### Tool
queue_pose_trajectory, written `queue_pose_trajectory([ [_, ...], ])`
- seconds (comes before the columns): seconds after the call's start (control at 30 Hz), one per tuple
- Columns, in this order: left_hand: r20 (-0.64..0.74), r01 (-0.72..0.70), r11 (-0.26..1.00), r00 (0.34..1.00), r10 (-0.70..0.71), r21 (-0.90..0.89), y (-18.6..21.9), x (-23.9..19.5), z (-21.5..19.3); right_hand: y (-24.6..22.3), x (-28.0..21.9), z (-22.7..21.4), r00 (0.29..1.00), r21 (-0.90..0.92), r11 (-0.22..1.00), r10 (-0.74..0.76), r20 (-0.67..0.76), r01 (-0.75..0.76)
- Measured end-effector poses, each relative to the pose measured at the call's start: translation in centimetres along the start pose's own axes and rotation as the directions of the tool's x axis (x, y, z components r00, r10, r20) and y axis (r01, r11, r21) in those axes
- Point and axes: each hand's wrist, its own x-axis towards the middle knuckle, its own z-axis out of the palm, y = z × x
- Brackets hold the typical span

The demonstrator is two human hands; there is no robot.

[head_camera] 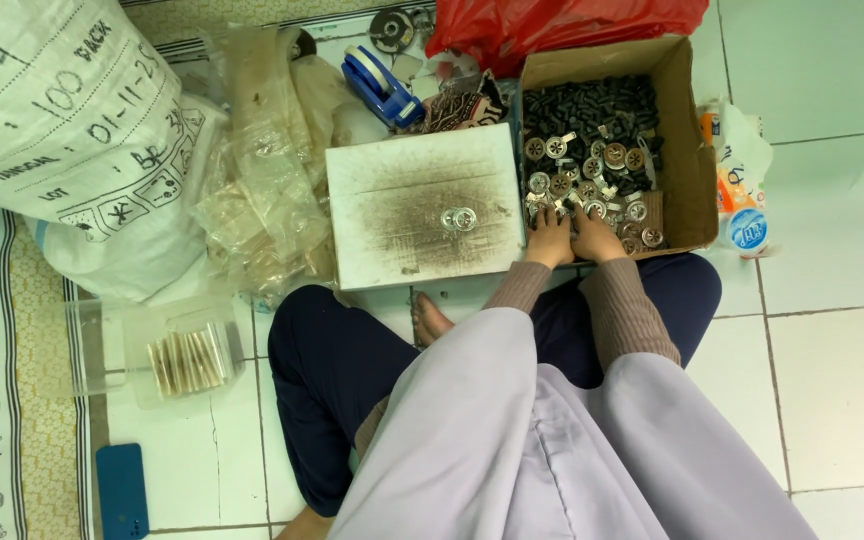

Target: The person picks up circular metal objects from a box by hand and places them into a small plastic bag, then puts the bag into a container.

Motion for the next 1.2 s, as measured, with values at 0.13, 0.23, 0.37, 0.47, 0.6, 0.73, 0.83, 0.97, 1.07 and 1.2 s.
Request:
queue_pose_trajectory([
  [0.13,0.023,-0.017,0.998,1.0,0.016,0.055,-0.7,1.1,0.8,1.2,1.3,1.0,0.997,-0.1,0.995,-0.016,-0.08,0.008],
  [0.23,-0.051,-0.049,0.997,0.997,0.052,0.053,-1.4,2.0,2.4,2.3,2.1,2.1,0.997,-0.079,0.997,0.0,-0.075,-0.006],
  [0.37,-0.203,-0.066,0.997,0.977,0.058,-0.032,-1.5,2.1,2.9,2.5,2.0,1.9,0.986,0.02,0.995,-0.098,-0.138,0.102],
  [0.47,-0.271,-0.09,0.99,0.961,0.057,-0.109,-0.3,-0.7,0.0,1.1,0.3,0.4,0.975,0.113,0.981,-0.134,-0.177,0.156],
  [0.6,-0.383,-0.148,0.963,0.922,0.052,-0.225,1.2,-3.6,-3.0,0.2,-1.2,-1.4,0.947,0.403,0.88,-0.137,-0.29,0.251],
  [0.73,-0.403,-0.235,0.888,0.913,0.062,-0.395,3.3,-7.5,-8.0,-1.9,-4.5,-3.9,0.941,0.632,0.722,-0.078,-0.33,0.281],
  [0.83,-0.393,-0.293,0.765,0.918,0.056,-0.574,3.6,-8.9,-9.0,-0.8,-4.4,-3.7,0.958,0.868,0.436,0.047,-0.284,0.236],
  [0.97,-0.426,-0.327,0.619,0.904,-0.015,-0.715,2.1,-6.4,-7.0,0.3,-3.9,-3.3,0.97,0.945,0.24,0.05,-0.239,0.221],
  [1.07,-0.427,-0.338,0.557,0.903,-0.033,-0.758,1.3,-5.1,-6.3,-1.4,-5.4,-4.4,0.971,0.956,0.19,0.04,-0.235,0.223],
  [1.2,-0.37,-0.328,0.371,0.928,-0.046,-0.869,-0.5,-3.1,-4.8,-2.0,-6.5,-5.0,0.98,0.98,0.004,-0.005,-0.198,0.198],
])
